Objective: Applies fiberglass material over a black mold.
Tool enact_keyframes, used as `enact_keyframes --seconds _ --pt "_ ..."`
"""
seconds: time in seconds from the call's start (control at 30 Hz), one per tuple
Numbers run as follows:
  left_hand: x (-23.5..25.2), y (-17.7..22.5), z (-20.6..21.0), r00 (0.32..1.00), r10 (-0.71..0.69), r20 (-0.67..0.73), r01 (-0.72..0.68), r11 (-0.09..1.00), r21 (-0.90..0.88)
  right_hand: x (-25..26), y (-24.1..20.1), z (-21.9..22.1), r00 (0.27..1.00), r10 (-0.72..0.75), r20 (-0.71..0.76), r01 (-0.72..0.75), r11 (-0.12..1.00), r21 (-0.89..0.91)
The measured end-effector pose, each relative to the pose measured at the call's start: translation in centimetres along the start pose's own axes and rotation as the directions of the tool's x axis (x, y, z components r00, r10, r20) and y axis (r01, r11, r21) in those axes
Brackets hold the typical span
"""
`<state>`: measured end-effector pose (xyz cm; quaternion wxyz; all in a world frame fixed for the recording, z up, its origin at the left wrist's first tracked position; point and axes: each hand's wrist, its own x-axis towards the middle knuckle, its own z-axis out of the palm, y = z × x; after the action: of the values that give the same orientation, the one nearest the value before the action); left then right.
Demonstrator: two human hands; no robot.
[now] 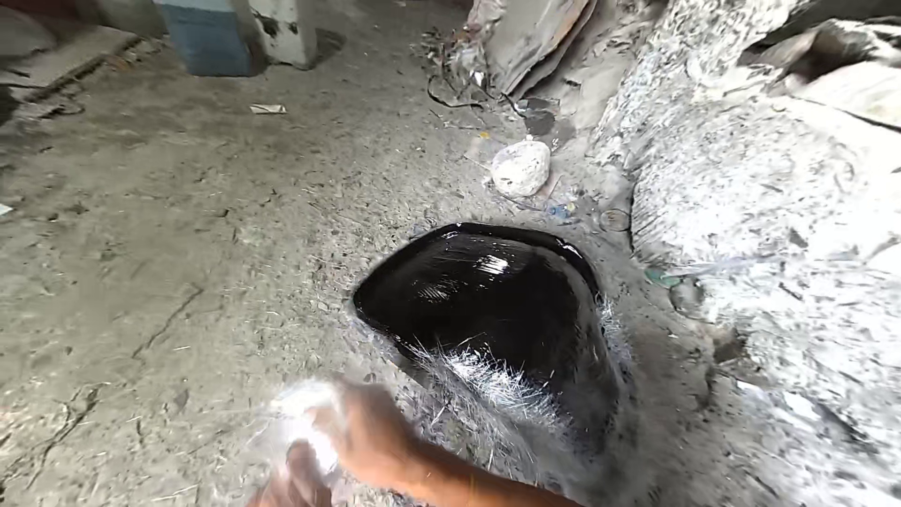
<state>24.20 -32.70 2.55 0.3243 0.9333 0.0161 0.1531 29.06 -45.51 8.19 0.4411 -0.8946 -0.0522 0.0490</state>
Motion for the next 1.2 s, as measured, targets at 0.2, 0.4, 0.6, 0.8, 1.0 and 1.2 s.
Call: enact_keyframes --seconds 0.2,0.4,0.6,0.8,1.0,1.2 --pt "11.7 2.1 2.0 0.781 0.345 0.522 -0.128 0.905 -0.406 3.1 2.2 -11.1 0.995 0.094 -0.042 -0.096 0.994 -0.045" --pt "20.2 6.0 4.8 0.560 0.433 0.707 0.109 0.807 -0.581 3.3 6.5 -16.5 0.961 0.272 -0.044 -0.274 0.961 -0.049" --pt "22.3 8.1 8.5 0.616 0.467 0.634 0.265 0.635 -0.726 2.5 8.6 -16.7 0.917 0.397 -0.017 -0.392 0.911 0.128" --pt "21.5 12.3 7.8 0.632 0.549 0.547 0.011 0.699 -0.715 3.0 6.5 -16.3 0.947 0.288 -0.140 -0.292 0.956 -0.009" --pt "20.0 14.5 10.1 0.858 0.358 0.370 -0.235 0.912 -0.338 4.5 5.8 -12.8 0.894 0.194 -0.403 -0.199 0.980 0.030" --pt "19.7 13.0 11.2 0.855 0.393 0.339 -0.021 0.678 -0.735 6.1 7.6 -13.8 0.883 0.064 -0.464 -0.111 0.991 -0.074"
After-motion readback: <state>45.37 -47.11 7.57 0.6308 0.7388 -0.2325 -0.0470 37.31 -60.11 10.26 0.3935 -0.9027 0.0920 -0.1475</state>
